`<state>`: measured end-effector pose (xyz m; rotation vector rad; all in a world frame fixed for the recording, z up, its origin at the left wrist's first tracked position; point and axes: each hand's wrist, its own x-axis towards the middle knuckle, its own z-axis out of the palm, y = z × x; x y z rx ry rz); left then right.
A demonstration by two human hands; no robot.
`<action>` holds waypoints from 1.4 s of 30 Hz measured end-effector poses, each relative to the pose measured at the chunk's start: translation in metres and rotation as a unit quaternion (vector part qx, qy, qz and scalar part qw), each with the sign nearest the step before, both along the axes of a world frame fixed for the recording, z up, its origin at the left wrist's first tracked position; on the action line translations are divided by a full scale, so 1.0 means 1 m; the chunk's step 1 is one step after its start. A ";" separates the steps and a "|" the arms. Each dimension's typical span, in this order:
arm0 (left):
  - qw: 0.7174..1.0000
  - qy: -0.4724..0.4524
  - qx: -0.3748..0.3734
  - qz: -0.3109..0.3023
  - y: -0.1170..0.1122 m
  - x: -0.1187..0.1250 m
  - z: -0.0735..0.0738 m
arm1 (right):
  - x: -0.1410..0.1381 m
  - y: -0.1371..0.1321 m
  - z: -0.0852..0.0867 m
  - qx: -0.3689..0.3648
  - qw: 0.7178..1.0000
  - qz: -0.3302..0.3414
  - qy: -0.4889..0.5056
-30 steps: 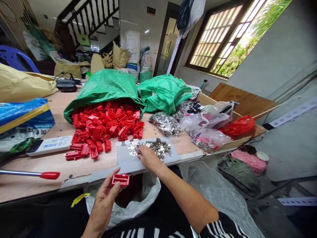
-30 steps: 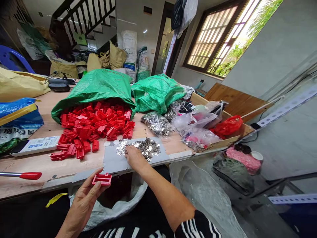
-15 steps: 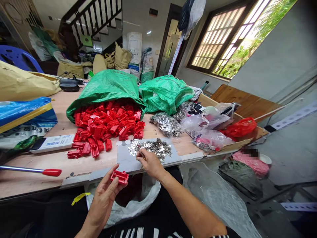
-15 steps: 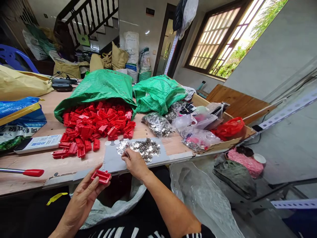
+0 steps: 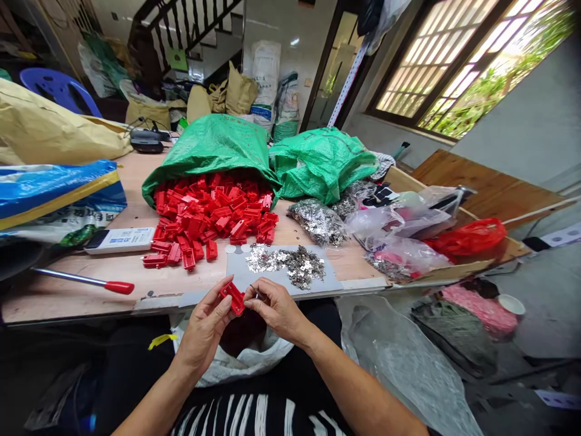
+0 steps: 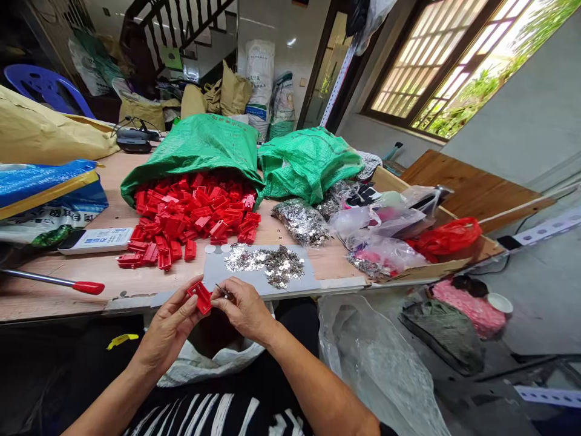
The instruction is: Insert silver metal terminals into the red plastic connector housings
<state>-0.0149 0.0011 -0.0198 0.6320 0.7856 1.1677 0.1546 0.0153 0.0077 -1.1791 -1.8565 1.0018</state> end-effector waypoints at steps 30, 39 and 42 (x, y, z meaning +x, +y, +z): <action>0.989 0.130 0.066 0.003 0.006 0.000 -0.012 | 0.010 0.000 -0.014 0.010 0.998 0.053 -0.032; 0.984 0.170 0.054 -0.018 0.005 -0.002 -0.004 | 0.013 0.000 -0.014 0.144 0.970 0.127 -0.152; 0.981 0.183 0.050 -0.035 0.003 -0.002 -0.004 | 0.015 -0.002 -0.014 0.149 0.963 0.136 -0.178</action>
